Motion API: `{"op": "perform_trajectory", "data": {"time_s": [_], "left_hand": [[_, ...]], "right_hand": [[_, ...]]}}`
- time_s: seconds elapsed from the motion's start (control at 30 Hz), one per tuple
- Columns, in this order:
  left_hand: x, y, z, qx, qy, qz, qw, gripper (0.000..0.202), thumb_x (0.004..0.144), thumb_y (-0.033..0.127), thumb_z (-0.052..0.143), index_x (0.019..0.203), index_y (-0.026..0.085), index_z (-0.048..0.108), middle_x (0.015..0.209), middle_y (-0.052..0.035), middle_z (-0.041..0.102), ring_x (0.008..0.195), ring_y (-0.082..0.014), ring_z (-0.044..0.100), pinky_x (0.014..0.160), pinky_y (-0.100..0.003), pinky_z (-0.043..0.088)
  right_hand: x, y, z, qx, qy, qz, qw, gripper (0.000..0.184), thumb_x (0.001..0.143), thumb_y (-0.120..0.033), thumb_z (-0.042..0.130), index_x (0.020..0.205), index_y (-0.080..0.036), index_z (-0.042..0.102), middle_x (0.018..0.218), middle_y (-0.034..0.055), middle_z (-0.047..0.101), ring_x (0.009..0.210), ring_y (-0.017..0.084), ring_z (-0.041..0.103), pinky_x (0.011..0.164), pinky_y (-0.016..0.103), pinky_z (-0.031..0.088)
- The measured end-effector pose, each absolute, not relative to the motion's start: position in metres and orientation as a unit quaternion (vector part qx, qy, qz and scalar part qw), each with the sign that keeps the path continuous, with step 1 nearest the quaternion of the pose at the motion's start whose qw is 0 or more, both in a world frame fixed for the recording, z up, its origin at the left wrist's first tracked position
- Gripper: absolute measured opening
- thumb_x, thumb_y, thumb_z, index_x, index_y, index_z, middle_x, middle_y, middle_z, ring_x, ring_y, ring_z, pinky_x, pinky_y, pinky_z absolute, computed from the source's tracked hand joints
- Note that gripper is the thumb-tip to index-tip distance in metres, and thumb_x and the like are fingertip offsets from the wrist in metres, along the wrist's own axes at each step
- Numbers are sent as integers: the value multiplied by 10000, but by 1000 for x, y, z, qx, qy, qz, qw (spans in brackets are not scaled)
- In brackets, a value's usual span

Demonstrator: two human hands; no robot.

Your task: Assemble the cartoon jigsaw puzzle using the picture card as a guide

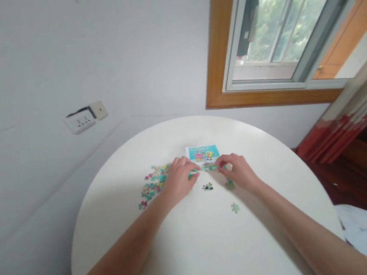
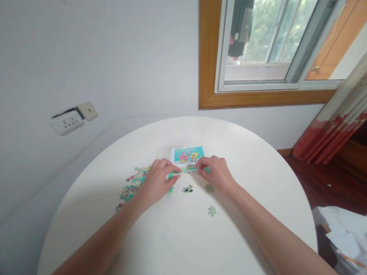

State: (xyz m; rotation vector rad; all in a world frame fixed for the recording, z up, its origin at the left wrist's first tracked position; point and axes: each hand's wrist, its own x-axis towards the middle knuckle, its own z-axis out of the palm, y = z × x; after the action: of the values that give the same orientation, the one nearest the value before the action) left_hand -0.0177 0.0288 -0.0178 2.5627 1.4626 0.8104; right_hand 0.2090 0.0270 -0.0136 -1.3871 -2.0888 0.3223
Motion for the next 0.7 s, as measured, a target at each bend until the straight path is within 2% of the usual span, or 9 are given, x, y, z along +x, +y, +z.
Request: {"op": "perform_trajectory", "data": {"time_s": [0.13, 0.37, 0.53, 0.7], "left_hand": [[-40, 40, -14, 815, 507, 278, 24, 180, 821, 238, 576, 956, 234, 695, 920, -51, 589, 907, -214, 492, 860, -365, 388], [-60, 52, -14, 798, 539, 269, 0, 214, 825, 299, 538, 949, 227, 697, 910, -56, 602, 908, -214, 523, 887, -375, 366], [-68, 55, -11, 791, 549, 270, -3, 250, 828, 338, 509, 951, 228, 697, 914, -58, 605, 917, -221, 535, 908, -392, 360], [-91, 59, 1, 776, 570, 269, -14, 288, 812, 364, 491, 947, 214, 697, 913, -61, 625, 935, -232, 552, 936, -400, 366]], "right_hand": [[256, 38, -9, -600, -699, 149, 359, 176, 784, -338, 569, 817, -219, 695, 758, 7, 700, 740, 164, 615, 706, 271, 406], [277, 50, -26, -673, -675, 103, 285, 217, 788, -335, 559, 833, -229, 743, 782, 25, 729, 766, 191, 647, 713, 287, 426], [268, 53, -31, -665, -706, 30, 241, 216, 816, -305, 549, 878, -259, 750, 905, 34, 734, 907, 224, 622, 766, 312, 424], [281, 56, -33, -660, -710, -10, 244, 265, 855, -320, 499, 906, -240, 747, 947, 57, 721, 901, 207, 622, 802, 314, 441]]}}
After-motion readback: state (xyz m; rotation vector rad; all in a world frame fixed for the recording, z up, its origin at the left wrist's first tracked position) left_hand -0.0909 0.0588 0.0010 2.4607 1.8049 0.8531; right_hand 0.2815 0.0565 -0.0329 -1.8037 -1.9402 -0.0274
